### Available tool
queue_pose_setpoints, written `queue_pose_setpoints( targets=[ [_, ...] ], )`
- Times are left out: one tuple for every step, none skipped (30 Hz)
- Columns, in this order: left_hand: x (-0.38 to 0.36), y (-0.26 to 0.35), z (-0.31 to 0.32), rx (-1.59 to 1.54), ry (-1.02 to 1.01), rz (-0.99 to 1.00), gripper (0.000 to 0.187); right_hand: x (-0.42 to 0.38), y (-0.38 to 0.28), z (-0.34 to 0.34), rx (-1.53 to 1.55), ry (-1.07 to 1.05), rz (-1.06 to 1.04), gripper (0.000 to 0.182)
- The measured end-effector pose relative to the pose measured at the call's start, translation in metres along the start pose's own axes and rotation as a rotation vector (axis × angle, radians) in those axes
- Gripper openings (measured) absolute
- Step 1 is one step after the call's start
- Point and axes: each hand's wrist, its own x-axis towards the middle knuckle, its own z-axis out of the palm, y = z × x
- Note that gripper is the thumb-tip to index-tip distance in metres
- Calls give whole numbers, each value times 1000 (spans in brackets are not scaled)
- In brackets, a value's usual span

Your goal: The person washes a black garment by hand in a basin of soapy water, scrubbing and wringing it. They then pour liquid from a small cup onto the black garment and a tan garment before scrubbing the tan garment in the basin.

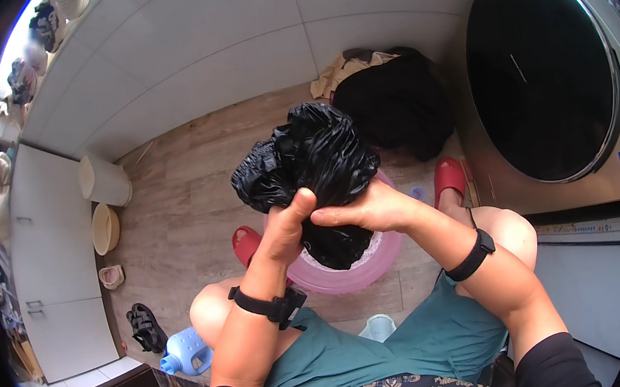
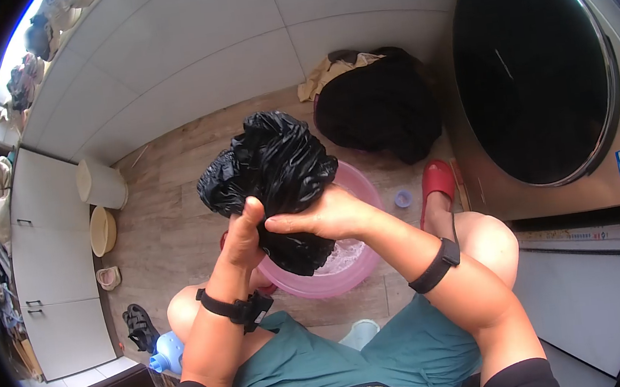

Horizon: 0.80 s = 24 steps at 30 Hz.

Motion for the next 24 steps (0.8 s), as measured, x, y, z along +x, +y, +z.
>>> queue_pose_setpoints(
  targets=[
    [2, -9, -6, 75, -6, -8, 81, 0, 8, 0, -115, 25, -18, 67],
    [0, -9, -1, 130, -3, -38, 79, 0, 13, 1, -232, 50, -34, 68],
    [-2, -7, 7, 185, 0, -69, 77, -2, 17, 2, -349, 74, -49, 68],
    [-2, -7, 13, 256, 26, -116, 71, -4, 20, 3, -558, 107, -8, 64],
    [-1, -11, 16, 258, 66, -118, 69, -7, 11, 5, -612, 128, 43, 62],
    [1, -14, 19, 262, 104, -121, 67, -11, -1, 9, -666, 150, 94, 60],
    [2, -18, 20, 265, 143, -123, 65, -13, -7, 11, -719, 172, 144, 57],
    [3, -23, 20, 218, 187, -106, 57, -11, -3, 13, -781, 177, 156, 53],
    [5, -26, 18, 185, 196, -79, 54, -10, -2, 16, -819, 175, 161, 53],
    [6, -29, 18, 153, 204, -53, 51, -10, -1, 16, -854, 174, 166, 52],
    [7, -29, 17, 119, 213, -23, 48, -9, -1, 18, -892, 171, 169, 51],
    [10, -26, 17, 97, 212, -8, 41, -9, -6, 18, -923, 132, 159, 52],
    [11, -22, 17, 94, 217, 8, 39, -7, -7, 14, -835, 103, 132, 56],
    [13, -19, 13, 64, 239, -10, 38, -4, -9, 9, -749, 75, 103, 59],
    [14, -16, 9, 34, 262, -27, 37, -2, -10, 3, -663, 47, 72, 63],
    [15, -12, 5, -36, 204, 9, 37, -3, -2, -3, -522, 83, -65, 81],
    [19, -11, -3, -110, 155, 34, 40, -1, -11, -12, -399, -32, -40, 91],
    [19, -6, -5, -203, 91, 47, 42, -2, -20, -20, -275, -39, -9, 91],
    [17, 0, -4, -295, 26, 61, 44, -3, -28, -26, -152, -46, 21, 90],
    [13, 9, -3, -348, -54, 65, 50, -2, -34, -31, 2, -20, 71, 89],
    [10, 11, -5, -315, 11, 101, 57, -3, -29, -35, 72, 51, 97, 96],
    [8, 12, -10, -273, 37, 146, 64, -4, -28, -35, 173, 81, 173, 94],
    [7, 12, -17, -231, 62, 191, 71, -2, -19, -33, 285, 13, 192, 92],
    [6, 14, -19, -245, 18, 194, 69, 0, -10, -32, 393, -54, 218, 90]
  ],
)
